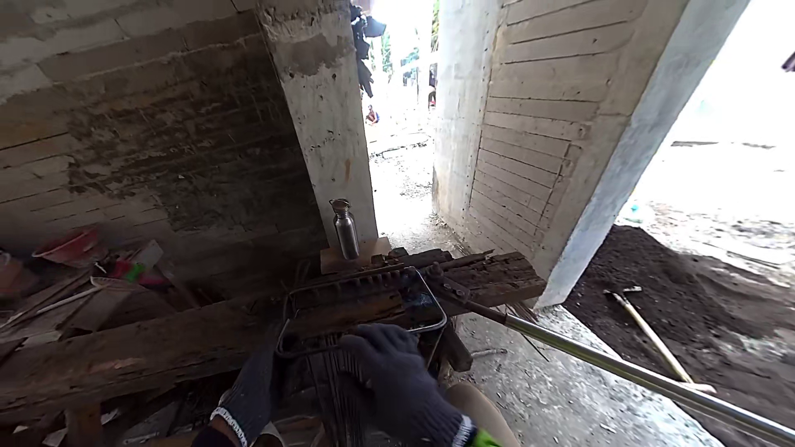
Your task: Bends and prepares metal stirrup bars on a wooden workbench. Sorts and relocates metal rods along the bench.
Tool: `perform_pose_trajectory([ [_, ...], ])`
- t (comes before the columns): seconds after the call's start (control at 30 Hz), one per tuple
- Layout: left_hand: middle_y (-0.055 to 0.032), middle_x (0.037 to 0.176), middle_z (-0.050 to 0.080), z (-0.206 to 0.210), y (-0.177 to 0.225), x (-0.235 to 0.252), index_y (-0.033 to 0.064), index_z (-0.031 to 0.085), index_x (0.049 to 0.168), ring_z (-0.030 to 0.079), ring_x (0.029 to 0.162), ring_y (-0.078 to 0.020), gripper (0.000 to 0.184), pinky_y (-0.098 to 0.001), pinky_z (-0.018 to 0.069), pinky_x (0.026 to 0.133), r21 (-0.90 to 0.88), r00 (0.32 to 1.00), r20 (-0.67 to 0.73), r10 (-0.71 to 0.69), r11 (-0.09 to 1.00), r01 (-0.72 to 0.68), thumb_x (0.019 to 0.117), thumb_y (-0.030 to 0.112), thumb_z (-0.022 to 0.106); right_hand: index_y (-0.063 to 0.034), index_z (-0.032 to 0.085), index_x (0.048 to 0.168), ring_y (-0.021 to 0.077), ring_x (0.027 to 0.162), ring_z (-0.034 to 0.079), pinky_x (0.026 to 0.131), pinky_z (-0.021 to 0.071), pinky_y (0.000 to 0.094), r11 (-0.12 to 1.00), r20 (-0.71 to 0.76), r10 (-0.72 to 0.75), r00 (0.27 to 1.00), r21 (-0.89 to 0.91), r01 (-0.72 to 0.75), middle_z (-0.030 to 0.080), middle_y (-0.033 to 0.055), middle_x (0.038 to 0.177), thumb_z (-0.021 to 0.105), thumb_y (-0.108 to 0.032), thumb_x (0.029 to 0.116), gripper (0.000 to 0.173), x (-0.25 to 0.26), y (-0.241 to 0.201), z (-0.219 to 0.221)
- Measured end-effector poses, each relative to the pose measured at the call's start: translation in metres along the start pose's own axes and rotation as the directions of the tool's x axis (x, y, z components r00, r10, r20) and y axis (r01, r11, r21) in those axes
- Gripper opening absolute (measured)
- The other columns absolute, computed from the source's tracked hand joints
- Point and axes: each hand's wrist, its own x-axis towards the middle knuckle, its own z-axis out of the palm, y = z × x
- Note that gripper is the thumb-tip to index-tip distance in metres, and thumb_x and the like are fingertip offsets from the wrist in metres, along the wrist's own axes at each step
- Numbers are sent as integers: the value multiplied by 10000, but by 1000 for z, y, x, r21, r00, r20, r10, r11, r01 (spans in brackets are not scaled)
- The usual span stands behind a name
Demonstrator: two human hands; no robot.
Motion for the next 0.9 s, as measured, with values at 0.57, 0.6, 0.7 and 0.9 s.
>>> perform_pose_trajectory([
  [0.57, -34, 595, 496, 36, -1, 8, 126, 470, 861, 512, 461, -163, 620, -328, 496, 447, -539, 983, -172, -58, 841, -45, 1046, 683, 272, -272, 750, 1112, 394, 1104, 646, 955, 461, 634, 865, -77, 206, 976, -453, -218, 717, 116, 1135, 618, -422, 1003, 228, -121, 251, -136],
  [0.6, -25, 580, 476, 39, 6, 7, 132, 466, 860, 496, 446, -157, 611, -328, 491, 436, -571, 983, -176, -56, 819, -55, 1043, 686, 285, -261, 757, 1103, 422, 1114, 638, 949, 459, 656, 836, -144, 240, 960, -472, -280, 713, 138, 1142, 613, -409, 1004, 229, -117, 254, -135],
  [0.7, -12, 572, 467, 45, 21, 2, 139, 463, 855, 481, 423, -142, 481, -315, 486, 411, -617, 983, -166, -71, 786, -48, 1081, 554, 375, -187, 733, 1173, 473, 1171, 604, 952, 449, 692, 854, -277, 301, 912, -348, -388, 681, 194, 1223, 648, -434, 969, 332, -79, 216, -128],
  [0.9, 5, 552, 447, 43, 29, 0, 162, 439, 762, 469, 422, -136, 407, -331, 503, 433, -635, 986, -141, -92, 772, -19, 1085, 409, 421, -361, 623, 1340, 203, 1270, 593, 1120, 429, 530, 959, -9, -155, 988, -242, 149, 691, -53, 1254, 540, -739, 900, 586, 29, 79, -47],
])
